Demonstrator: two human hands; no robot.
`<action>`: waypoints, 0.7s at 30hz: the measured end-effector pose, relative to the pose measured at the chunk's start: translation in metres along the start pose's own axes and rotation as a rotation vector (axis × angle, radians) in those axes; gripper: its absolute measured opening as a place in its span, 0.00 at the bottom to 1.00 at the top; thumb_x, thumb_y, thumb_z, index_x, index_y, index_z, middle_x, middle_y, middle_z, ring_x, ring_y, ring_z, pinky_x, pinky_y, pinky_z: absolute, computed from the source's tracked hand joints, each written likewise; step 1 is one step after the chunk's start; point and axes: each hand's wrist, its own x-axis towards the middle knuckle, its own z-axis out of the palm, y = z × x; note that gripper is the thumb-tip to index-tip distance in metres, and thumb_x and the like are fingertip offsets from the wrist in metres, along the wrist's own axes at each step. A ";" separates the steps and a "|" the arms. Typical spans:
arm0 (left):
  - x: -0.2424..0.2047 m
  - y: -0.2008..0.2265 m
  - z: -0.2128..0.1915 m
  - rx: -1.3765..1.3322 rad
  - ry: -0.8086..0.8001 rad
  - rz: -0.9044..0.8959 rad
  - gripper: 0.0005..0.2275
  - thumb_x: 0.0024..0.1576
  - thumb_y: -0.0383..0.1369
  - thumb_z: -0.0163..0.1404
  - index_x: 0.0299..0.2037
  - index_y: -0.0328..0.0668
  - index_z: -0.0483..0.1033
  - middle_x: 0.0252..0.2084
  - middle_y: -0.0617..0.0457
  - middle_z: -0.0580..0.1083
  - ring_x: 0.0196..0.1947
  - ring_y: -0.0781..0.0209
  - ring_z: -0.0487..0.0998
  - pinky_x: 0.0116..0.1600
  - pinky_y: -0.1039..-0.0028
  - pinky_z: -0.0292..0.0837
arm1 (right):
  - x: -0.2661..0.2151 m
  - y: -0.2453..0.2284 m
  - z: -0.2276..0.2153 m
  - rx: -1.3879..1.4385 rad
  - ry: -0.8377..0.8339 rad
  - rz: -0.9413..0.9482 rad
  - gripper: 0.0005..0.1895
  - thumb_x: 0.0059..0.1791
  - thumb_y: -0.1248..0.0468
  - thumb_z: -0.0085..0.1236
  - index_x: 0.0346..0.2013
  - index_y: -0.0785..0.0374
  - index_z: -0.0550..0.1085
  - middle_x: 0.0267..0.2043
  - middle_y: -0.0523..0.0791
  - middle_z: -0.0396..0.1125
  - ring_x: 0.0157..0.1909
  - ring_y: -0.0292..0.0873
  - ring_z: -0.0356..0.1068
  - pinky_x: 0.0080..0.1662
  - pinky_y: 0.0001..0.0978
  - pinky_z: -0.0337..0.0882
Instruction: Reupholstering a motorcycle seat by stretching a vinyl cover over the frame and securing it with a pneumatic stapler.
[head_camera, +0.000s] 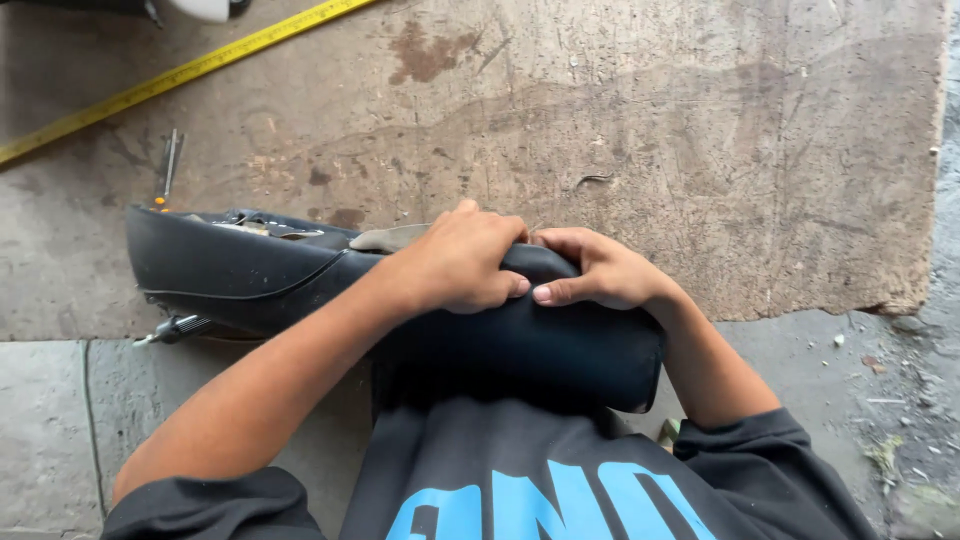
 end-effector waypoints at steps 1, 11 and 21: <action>-0.004 0.002 0.002 -0.007 0.072 0.031 0.21 0.56 0.45 0.56 0.55 0.42 0.76 0.49 0.40 0.79 0.57 0.38 0.75 0.63 0.53 0.66 | -0.001 0.005 -0.001 -0.089 0.049 -0.060 0.14 0.43 0.62 0.76 0.37 0.62 0.79 0.34 0.42 0.69 0.41 0.37 0.65 0.43 0.36 0.69; -0.011 -0.010 0.007 0.012 0.136 0.050 0.16 0.53 0.37 0.59 0.51 0.47 0.78 0.46 0.40 0.77 0.54 0.35 0.78 0.60 0.49 0.72 | 0.008 -0.039 0.007 -0.494 0.034 -0.158 0.18 0.48 0.52 0.69 0.28 0.62 0.75 0.23 0.52 0.65 0.28 0.47 0.69 0.33 0.42 0.68; -0.042 -0.020 0.037 0.152 0.798 0.135 0.07 0.52 0.33 0.59 0.35 0.45 0.73 0.38 0.53 0.63 0.38 0.47 0.74 0.38 0.54 0.79 | 0.020 -0.037 0.009 -0.428 0.123 -0.189 0.13 0.47 0.56 0.70 0.28 0.60 0.75 0.20 0.46 0.66 0.27 0.42 0.67 0.33 0.38 0.68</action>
